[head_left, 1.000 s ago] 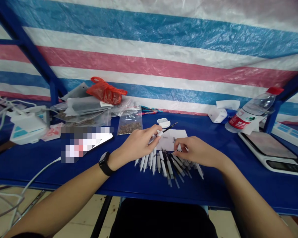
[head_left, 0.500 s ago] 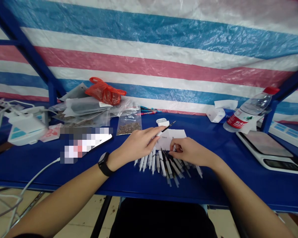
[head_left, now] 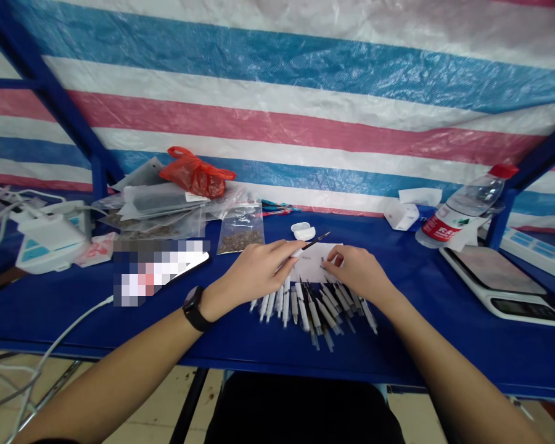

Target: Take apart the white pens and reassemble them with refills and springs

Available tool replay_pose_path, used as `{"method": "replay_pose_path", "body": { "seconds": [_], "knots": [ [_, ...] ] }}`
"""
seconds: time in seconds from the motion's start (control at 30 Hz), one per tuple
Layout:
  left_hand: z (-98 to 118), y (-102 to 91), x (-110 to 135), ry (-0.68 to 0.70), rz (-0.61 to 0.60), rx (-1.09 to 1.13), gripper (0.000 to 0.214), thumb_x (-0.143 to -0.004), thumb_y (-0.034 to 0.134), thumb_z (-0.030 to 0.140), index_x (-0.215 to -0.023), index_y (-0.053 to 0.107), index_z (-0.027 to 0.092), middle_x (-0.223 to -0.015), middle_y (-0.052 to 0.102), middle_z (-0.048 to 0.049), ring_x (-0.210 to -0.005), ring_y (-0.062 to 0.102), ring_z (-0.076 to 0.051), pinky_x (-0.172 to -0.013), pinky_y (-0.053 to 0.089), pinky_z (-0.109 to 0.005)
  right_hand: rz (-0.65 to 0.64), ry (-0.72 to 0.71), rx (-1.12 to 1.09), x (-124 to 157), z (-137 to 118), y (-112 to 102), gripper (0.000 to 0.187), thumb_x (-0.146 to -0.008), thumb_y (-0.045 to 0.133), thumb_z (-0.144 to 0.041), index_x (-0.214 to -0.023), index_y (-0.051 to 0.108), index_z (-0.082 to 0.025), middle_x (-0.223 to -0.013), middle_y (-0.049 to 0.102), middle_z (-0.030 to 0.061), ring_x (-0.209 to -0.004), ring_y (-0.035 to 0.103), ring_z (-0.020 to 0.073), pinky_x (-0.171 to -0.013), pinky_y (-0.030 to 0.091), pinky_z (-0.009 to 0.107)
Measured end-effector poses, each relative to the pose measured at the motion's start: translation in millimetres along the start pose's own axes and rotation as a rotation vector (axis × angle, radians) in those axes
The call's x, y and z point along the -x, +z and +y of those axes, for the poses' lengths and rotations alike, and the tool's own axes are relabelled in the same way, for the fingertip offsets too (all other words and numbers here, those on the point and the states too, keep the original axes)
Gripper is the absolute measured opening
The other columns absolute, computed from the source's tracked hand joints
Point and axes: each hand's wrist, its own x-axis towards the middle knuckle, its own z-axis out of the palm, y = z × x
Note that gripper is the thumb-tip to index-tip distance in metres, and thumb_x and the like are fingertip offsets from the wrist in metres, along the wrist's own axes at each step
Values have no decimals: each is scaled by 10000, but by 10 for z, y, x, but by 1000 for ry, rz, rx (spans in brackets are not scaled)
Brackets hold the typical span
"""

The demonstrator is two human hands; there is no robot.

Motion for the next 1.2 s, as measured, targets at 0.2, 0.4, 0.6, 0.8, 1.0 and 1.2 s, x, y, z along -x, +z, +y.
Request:
{"method": "replay_pose_path", "body": {
  "seconds": [0.2,0.4,0.6,0.8,1.0,1.2],
  "knots": [
    [-2,-6,-8,61,4,-103,365,-1057,369,268,-1298,627,173,-898,755,-48,-590,655,-127,-491,405,-219,35,36,-37,-23,3,83,38,-844,701,-241,-833,712,-207,-864,764,62,-837,713,238,-670,437,292],
    [10,-16,-1,52,-41,-99,369,-1058,358,276,-1292,627,183,-863,743,-39,-569,637,-117,-472,384,-213,39,-5,-114,-24,-30,106,60,-808,690,-156,-798,704,-214,-867,775,41,-810,706,210,-704,466,282],
    [11,-9,-7,77,-26,-112,375,-1069,343,280,-1301,620,178,-842,737,-37,-571,638,-115,-477,372,-209,33,-16,-170,-16,-73,124,124,-761,698,-121,-851,713,-205,-832,770,25,-753,699,195,-690,487,270],
    [4,-3,0,97,-25,-125,376,-1067,349,268,-1323,610,181,-872,737,-45,-605,655,-128,-480,374,-213,57,-70,-215,-41,-83,162,251,-704,668,-67,-891,755,-210,-791,759,15,-754,698,191,-731,509,277],
    [18,6,2,60,6,20,347,-1042,409,256,-1286,640,172,-875,742,-49,-575,630,-125,-499,409,-220,198,-156,-346,-24,-19,103,249,-718,640,-105,-873,799,-216,-811,746,25,-686,682,167,-700,535,275],
    [180,-101,-55,-197,-156,704,277,-982,555,287,-1226,639,185,-854,698,-18,-588,645,-99,-531,491,-193,234,-127,-494,3,46,28,212,-701,642,-130,-802,812,-206,-795,745,41,-692,695,179,-684,549,284]
  ]
}}
